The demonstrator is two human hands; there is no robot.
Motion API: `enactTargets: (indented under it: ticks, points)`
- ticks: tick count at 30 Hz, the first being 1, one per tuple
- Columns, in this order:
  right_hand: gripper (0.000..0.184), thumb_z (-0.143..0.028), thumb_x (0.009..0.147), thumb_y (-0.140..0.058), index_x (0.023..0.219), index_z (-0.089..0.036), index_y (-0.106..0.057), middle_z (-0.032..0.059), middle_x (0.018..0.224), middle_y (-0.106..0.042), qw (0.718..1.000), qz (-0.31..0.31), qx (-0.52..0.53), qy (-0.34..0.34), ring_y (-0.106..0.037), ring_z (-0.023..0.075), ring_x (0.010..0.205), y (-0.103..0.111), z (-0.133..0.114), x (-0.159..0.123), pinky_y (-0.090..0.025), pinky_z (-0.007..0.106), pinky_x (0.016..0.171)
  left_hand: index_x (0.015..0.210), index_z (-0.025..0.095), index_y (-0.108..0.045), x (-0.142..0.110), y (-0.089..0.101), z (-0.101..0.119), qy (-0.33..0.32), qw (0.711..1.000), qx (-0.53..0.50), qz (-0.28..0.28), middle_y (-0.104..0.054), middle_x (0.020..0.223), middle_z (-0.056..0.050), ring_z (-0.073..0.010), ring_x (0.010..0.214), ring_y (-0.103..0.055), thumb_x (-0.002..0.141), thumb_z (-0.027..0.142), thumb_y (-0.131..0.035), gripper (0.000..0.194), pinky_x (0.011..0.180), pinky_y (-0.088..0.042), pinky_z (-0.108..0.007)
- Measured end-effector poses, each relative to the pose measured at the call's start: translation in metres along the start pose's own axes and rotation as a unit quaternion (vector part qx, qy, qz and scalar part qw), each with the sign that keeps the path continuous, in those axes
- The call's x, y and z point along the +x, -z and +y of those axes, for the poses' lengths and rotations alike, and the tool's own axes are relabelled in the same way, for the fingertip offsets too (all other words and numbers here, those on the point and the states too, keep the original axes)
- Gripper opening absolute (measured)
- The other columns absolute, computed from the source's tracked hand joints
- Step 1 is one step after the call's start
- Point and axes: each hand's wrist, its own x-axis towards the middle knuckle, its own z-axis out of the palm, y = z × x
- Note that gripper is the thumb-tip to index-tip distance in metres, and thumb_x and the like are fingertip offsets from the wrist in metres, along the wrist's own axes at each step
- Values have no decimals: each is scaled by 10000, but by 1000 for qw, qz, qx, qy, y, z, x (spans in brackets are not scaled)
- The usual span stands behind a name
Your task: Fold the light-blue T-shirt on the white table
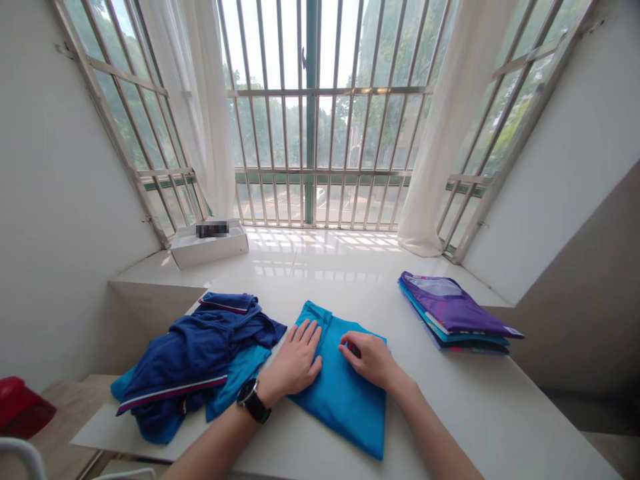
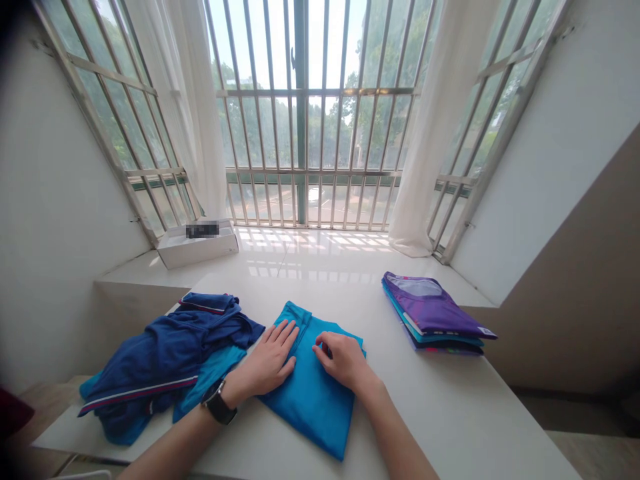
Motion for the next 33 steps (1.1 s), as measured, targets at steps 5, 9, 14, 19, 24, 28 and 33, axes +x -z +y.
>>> enactTargets:
  ticks: [5, 9, 14, 19, 24, 28, 33]
  points:
    - [212, -372, 926, -533, 1045, -242, -650, 35, 983, -663, 999, -7, -48, 8, -634, 161, 802, -9, 5, 1, -439, 264, 748, 1539, 131, -270, 8, -5, -7, -52, 998, 18, 9, -257, 1608, -124, -297, 1486, -202, 940, 313, -399, 639, 1199, -188, -485]
    - [212, -384, 924, -536, 1018, -226, -642, 43, 982, -675, 995, -3, -80, -51, -643, 170, 807, -4, 12, 1, -418, 265, 717, 1503, 144, -348, 29, 1, -16, -133, 991, 2, 23, -347, 1570, -123, -294, 1449, -293, 919, 343, -455, 626, 1184, -239, -460]
    - [224, -400, 933, -516, 945, -210, -635, 50, 883, -717, 988, -3, -115, -102, -656, 191, 790, 4, 14, -2, -380, 269, 655, 1233, 206, -616, 54, 15, -22, -178, 981, -14, 72, -613, 1301, -99, -276, 1258, -510, 877, 341, -566, 384, 1090, -372, -429]
    - [324, -444, 942, -489, 799, -202, -651, 87, 800, -732, 986, -12, -113, -124, -667, 213, 741, 7, 15, -6, -375, 286, 630, 1238, 244, -609, 47, 16, -20, -109, 991, -19, 71, -629, 1264, -80, -268, 1182, -543, 885, 389, -600, 382, 1041, -404, -435]
    - [367, -448, 950, -471, 734, -221, -663, 72, 760, -717, 990, -6, -124, -72, -646, 207, 699, 6, 10, -2, -414, 301, 650, 1417, 348, -464, 34, 10, -21, -83, 995, -42, 39, -458, 1498, -41, -307, 1349, -410, 910, 432, -552, 521, 1139, -252, -572]
    - [219, -358, 903, -582, 1064, -236, -668, 93, 1145, -682, 988, 74, -123, 60, -614, 259, 1050, -2, 12, 12, -450, 380, 919, 1434, 352, -446, 35, 7, -21, -86, 995, -32, 34, -447, 1508, -44, -313, 1369, -384, 941, 440, -506, 504, 1149, -207, -608]
    - [285, -366, 840, -683, 1095, -239, -658, 101, 1226, -629, 986, 90, -109, 93, -567, 276, 1151, -14, 30, 22, -436, 443, 1009, 1454, 349, -413, 36, 4, -22, -75, 997, -19, 28, -416, 1521, -74, -354, 1406, -321, 964, 501, -473, 517, 1129, -183, -676]
